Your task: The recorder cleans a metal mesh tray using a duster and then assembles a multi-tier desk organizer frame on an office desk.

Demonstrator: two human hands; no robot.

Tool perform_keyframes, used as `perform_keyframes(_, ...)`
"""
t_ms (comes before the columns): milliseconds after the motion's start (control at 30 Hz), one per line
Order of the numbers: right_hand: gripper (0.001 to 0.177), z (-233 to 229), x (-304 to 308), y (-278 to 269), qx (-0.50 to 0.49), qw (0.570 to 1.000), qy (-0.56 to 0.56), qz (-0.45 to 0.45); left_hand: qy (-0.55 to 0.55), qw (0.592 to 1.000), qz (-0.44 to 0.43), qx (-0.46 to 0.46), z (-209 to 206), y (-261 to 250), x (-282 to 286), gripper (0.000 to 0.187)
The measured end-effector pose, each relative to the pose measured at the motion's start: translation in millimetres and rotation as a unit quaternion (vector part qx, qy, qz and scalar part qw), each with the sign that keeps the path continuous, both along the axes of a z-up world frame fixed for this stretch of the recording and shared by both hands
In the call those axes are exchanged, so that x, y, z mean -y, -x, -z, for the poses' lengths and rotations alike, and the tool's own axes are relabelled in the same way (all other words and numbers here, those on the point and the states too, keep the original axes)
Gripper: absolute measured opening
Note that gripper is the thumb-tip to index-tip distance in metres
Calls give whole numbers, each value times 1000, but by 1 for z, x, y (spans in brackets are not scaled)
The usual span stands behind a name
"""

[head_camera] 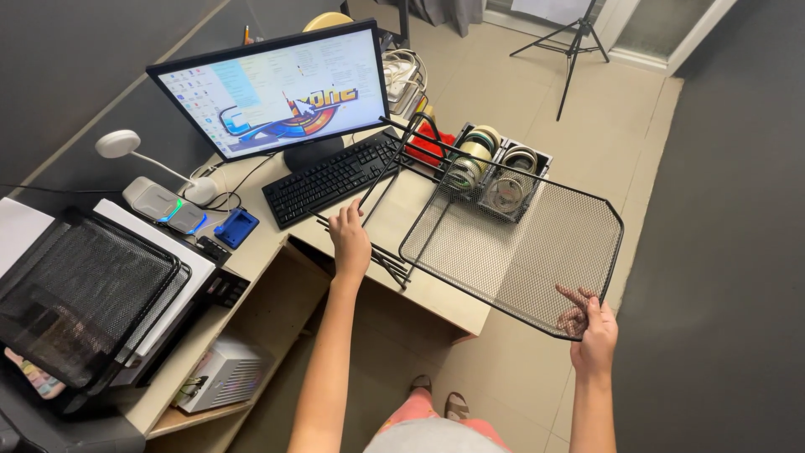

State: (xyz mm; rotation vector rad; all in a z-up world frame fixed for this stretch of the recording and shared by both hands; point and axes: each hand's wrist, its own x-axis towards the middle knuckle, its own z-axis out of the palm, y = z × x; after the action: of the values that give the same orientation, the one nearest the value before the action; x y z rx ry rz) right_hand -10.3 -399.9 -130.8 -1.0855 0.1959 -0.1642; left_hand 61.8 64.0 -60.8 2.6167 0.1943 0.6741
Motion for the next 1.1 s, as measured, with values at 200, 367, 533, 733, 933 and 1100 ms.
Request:
perform_keyframes(200, 26, -7, -7, 2, 4, 1000, -5, -10, -6, 1000, -3, -5, -4, 2, 2, 59)
perform_keyframes(367, 26, 1, -5, 3, 2, 1000, -6, -10, -10, 1000, -4, -4, -1, 1, 1, 59)
perform_keyframes(533, 27, 5, 0, 4, 3, 1000, -3, 2, -13, 1000, -8, -22, -2, 2, 1, 60)
perform_keyframes(733, 27, -7, -6, 6, -6, 1000, 6, -1, -13, 1000, -8, -24, -3, 1, 3, 58)
perform_keyframes(933, 26, 4, -2, 10, -14, 1000, 13, -7, -8, 1000, -11, -26, -2, 0, 2, 59)
perform_keyframes(1100, 28, 10, -6, 11, 5, 1000, -4, -22, -5, 999, -9, -34, -4, 2, 3, 60)
